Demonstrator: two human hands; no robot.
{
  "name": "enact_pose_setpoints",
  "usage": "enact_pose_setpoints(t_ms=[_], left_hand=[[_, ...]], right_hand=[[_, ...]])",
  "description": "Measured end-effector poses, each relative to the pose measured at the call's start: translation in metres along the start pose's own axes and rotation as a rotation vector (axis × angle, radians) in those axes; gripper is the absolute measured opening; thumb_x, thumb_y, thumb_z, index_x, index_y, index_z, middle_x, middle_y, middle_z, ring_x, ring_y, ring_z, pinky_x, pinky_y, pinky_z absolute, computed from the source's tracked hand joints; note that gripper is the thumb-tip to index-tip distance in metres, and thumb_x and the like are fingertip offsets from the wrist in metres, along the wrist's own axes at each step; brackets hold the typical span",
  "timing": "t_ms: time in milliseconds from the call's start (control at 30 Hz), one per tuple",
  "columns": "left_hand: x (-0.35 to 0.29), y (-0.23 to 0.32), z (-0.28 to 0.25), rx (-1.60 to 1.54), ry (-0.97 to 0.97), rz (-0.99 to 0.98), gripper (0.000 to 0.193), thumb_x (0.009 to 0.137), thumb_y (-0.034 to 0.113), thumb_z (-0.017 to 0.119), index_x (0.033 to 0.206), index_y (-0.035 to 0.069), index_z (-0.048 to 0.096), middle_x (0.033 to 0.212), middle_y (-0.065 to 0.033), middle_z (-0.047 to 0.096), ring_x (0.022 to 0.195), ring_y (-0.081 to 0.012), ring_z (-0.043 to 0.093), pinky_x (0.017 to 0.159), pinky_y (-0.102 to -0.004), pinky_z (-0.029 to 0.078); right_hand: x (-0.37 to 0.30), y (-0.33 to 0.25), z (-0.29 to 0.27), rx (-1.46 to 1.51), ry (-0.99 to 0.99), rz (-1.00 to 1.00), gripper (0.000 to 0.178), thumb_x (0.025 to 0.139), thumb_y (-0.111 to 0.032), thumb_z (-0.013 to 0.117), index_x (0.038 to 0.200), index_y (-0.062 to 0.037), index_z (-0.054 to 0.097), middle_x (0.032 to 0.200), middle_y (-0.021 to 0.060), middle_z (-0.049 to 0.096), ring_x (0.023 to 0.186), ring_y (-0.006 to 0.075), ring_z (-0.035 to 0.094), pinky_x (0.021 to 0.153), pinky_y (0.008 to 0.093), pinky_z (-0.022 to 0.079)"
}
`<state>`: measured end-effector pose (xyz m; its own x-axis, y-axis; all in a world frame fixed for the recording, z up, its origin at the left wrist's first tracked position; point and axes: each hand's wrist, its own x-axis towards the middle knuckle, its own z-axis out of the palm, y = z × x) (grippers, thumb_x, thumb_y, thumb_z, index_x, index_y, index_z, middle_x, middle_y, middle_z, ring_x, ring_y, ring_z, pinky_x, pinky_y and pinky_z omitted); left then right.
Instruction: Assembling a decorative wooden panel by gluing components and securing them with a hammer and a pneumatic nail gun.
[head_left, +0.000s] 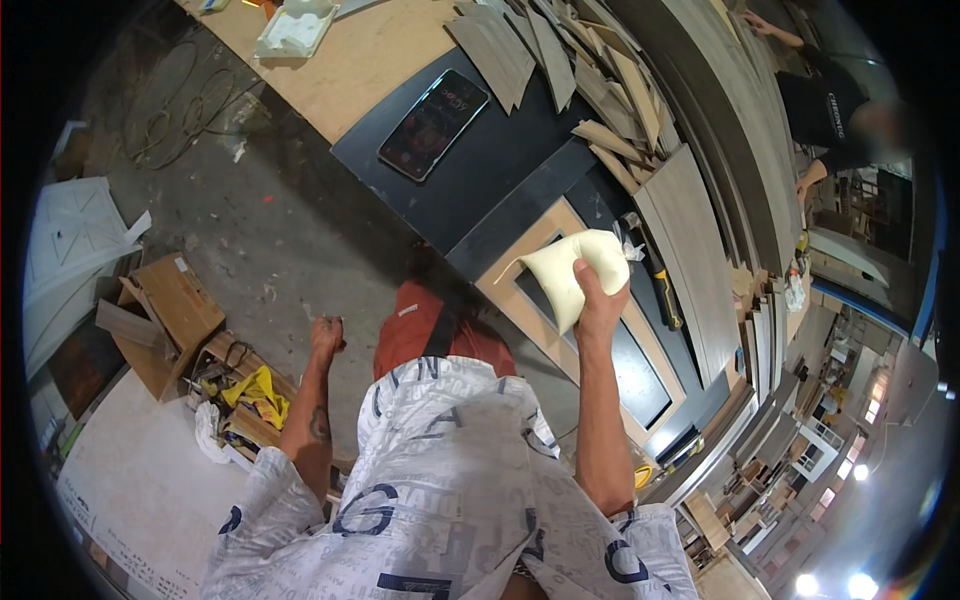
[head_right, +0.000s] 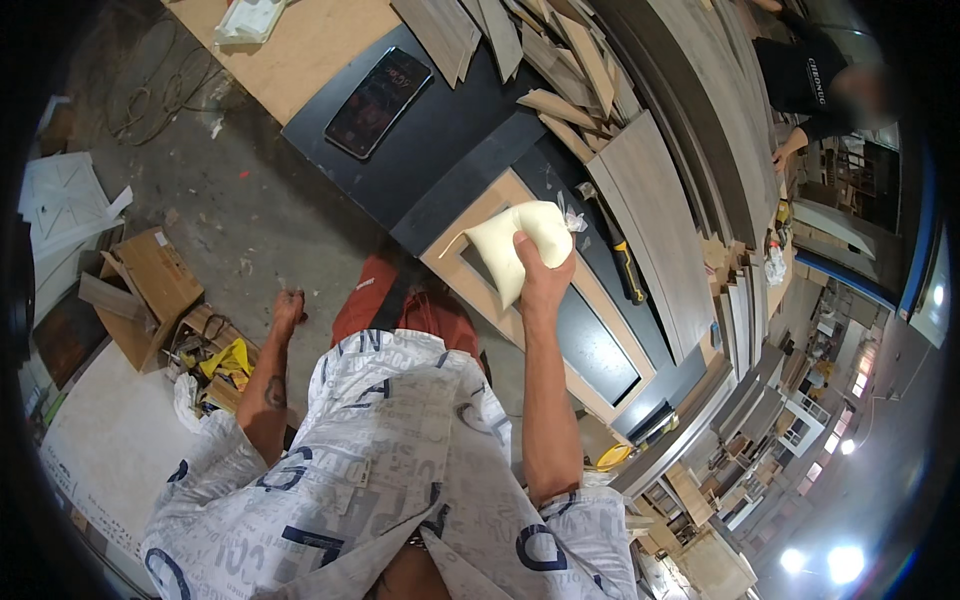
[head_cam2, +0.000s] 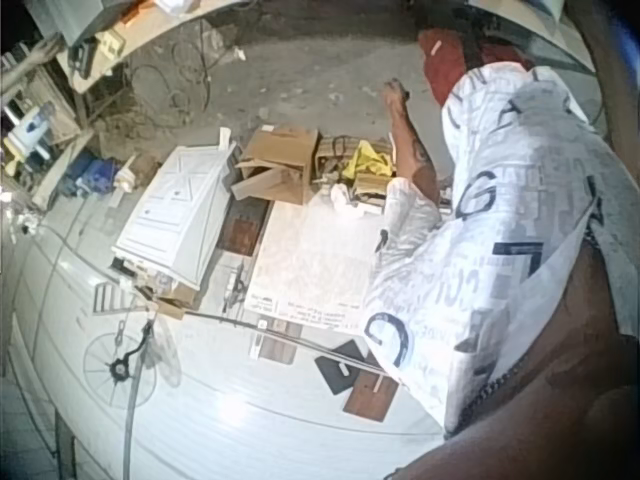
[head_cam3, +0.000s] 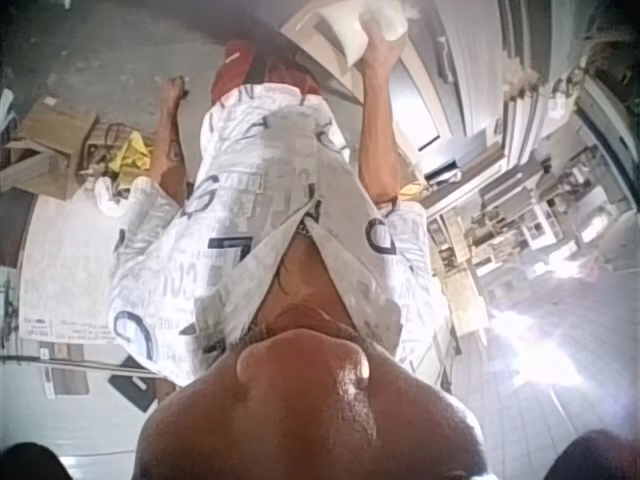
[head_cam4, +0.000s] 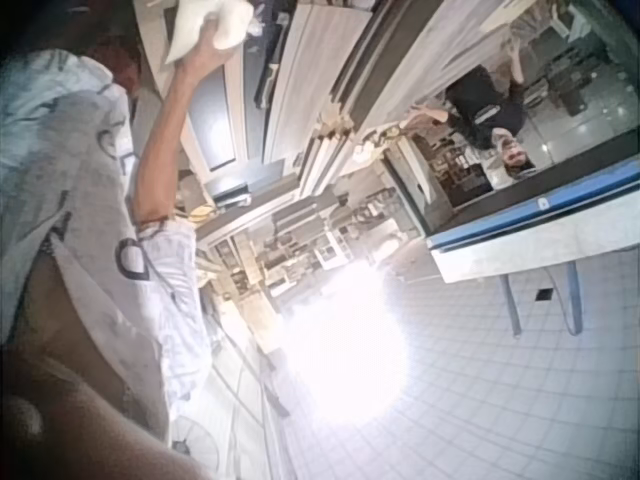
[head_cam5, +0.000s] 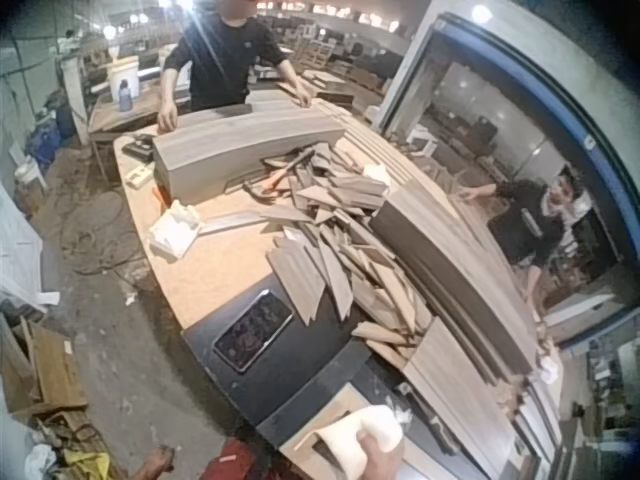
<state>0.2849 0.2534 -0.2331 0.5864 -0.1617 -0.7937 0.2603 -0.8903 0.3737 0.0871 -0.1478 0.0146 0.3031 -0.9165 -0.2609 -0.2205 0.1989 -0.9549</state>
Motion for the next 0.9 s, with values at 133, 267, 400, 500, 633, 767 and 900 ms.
enact_pose_setpoints(t_ms=[133, 267, 400, 500, 633, 767, 900], left_hand=[[-0.007, 0.026, -0.005, 0.075, -0.013, -0.121, 0.048, 0.095, 0.032, 0.053, 0.063, -0.004, 0.056, 0.057, -0.0193, 0.062, 0.048, -0.0287, 0.065, 0.053, -0.0394, 0.053], [-0.016, 0.024, -0.006, -0.152, -0.039, -0.182, 0.037, 0.095, 0.028, 0.052, 0.074, -0.002, 0.061, 0.066, -0.0176, 0.065, 0.056, -0.0287, 0.067, 0.055, -0.0417, 0.055], [-0.003, 0.000, -0.011, -0.349, -0.227, -0.284, 0.020, 0.093, 0.017, 0.051, 0.085, 0.000, 0.059, 0.077, -0.0147, 0.067, 0.067, -0.0296, 0.068, 0.058, -0.0431, 0.058], [-0.002, -0.004, -0.010, -0.413, -0.211, -0.307, 0.014, 0.091, 0.012, 0.049, 0.086, 0.001, 0.056, 0.076, -0.0157, 0.066, 0.068, -0.0292, 0.068, 0.060, -0.0435, 0.058], [-0.005, -0.009, -0.014, -0.419, -0.222, -0.292, 0.009, 0.090, 0.010, 0.049, 0.088, 0.004, 0.055, 0.077, -0.0149, 0.066, 0.067, -0.0286, 0.067, 0.061, -0.0443, 0.057], [-0.008, -0.001, -0.021, -0.373, -0.287, -0.317, 0.007, 0.087, 0.006, 0.051, 0.083, 0.007, 0.057, 0.075, -0.0112, 0.065, 0.067, -0.0266, 0.067, 0.062, -0.0432, 0.055], [-0.013, 0.002, -0.028, -0.338, -0.330, -0.260, 0.011, 0.082, -0.001, 0.053, 0.078, 0.008, 0.058, 0.073, -0.0084, 0.064, 0.064, -0.0241, 0.066, 0.059, -0.0407, 0.053]], right_hand=[[0.010, -0.004, -0.004, 0.062, 0.062, -0.005, 0.041, 0.080, -0.006, 0.071, 0.118, 0.0037, 0.058, 0.106, 0.0118, 0.066, 0.093, 0.0193, 0.064, 0.083, 0.0314, 0.051], [0.019, -0.008, -0.004, 0.130, 0.111, 0.001, 0.043, 0.079, -0.006, 0.073, 0.117, 0.0029, 0.056, 0.107, 0.0114, 0.065, 0.093, 0.0180, 0.063, 0.084, 0.0304, 0.050], [0.032, -0.004, -0.004, 0.100, 0.115, -0.087, 0.040, 0.081, -0.004, 0.070, 0.119, 0.0043, 0.058, 0.106, 0.0132, 0.066, 0.092, 0.0209, 0.066, 0.081, 0.0322, 0.054], [0.040, -0.002, -0.008, 0.074, 0.139, -0.133, 0.039, 0.081, -0.004, 0.070, 0.118, 0.0045, 0.058, 0.105, 0.0129, 0.066, 0.091, 0.0207, 0.066, 0.080, 0.0324, 0.054], [0.046, -0.009, -0.006, 0.071, 0.163, -0.124, 0.040, 0.080, -0.006, 0.072, 0.116, 0.0040, 0.058, 0.105, 0.0121, 0.066, 0.092, 0.0192, 0.065, 0.082, 0.0314, 0.052], [0.053, -0.012, -0.008, 0.129, 0.191, -0.124, 0.041, 0.080, -0.008, 0.073, 0.116, 0.0036, 0.056, 0.105, 0.0113, 0.065, 0.092, 0.0178, 0.063, 0.084, 0.0301, 0.050], [0.054, -0.012, -0.015, 0.116, 0.228, -0.126, 0.041, 0.080, -0.008, 0.073, 0.116, 0.0038, 0.056, 0.105, 0.0109, 0.065, 0.092, 0.0180, 0.063, 0.084, 0.0298, 0.050]])
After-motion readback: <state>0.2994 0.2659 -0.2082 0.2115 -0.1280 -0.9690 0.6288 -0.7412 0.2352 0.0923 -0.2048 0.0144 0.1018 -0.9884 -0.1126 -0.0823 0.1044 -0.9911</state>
